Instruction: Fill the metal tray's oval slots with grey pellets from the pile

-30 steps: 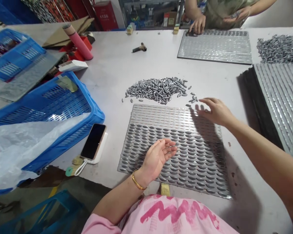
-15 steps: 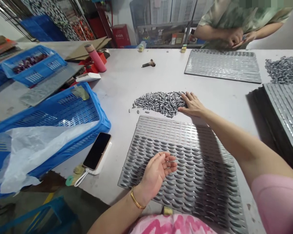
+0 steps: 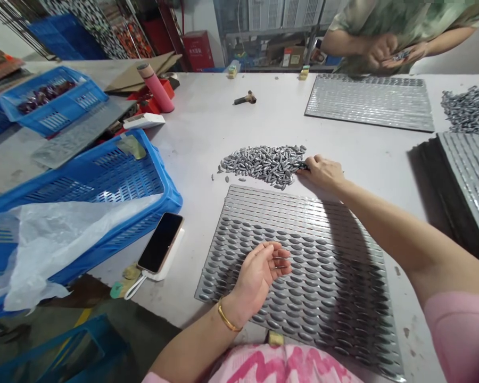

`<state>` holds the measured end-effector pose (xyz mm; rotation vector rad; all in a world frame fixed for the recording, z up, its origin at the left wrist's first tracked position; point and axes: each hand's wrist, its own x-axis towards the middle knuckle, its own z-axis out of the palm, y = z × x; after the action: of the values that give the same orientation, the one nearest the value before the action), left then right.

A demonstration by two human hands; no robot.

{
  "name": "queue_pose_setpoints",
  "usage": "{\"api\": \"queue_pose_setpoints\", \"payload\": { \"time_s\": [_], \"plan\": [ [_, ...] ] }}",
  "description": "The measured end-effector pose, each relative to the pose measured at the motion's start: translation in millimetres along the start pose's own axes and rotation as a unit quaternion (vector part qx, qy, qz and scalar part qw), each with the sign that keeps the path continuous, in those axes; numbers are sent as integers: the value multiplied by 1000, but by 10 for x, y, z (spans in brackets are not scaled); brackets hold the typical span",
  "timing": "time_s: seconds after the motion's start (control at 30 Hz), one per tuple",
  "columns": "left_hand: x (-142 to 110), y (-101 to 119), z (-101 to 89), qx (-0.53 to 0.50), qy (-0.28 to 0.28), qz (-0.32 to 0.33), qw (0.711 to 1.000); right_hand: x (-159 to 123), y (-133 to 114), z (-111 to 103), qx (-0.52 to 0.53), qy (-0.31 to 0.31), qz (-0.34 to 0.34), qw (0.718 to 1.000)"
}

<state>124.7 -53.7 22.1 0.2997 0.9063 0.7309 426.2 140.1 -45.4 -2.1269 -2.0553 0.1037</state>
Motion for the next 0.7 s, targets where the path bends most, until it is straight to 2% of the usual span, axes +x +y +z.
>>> {"api": "queue_pose_setpoints", "payload": {
  "time_s": [0.1, 0.23, 0.3, 0.47, 0.57, 0.63, 0.67, 0.7],
  "plan": [
    [19, -7, 3, -3, -4, -2, 1000, 14, 69, -42, 147, 11, 62, 987],
    [106, -25, 44, -8, -3, -20, 1000, 52, 150, -135, 294, 47, 142, 944],
    [177, -22, 92, -15, -4, -27, 1000, 55, 146, -202, 369, 59, 178, 910],
    [457, 69, 372, -61, 7, -36, 997, -51, 19, -422, 556, 64, 227, 797],
    [682, 124, 633, -82, 13, -51, 995, -297, -174, -548, 621, 60, 234, 746],
    [820, 116, 812, -92, 17, -68, 993, -579, -379, -612, 652, 63, 232, 719],
    [874, 93, 893, -101, 9, -79, 992, -751, -500, -637, 678, 74, 224, 696],
    [911, 58, 965, -117, -9, -86, 989, -938, -624, -658, 680, 81, 217, 695]
  ]
}}
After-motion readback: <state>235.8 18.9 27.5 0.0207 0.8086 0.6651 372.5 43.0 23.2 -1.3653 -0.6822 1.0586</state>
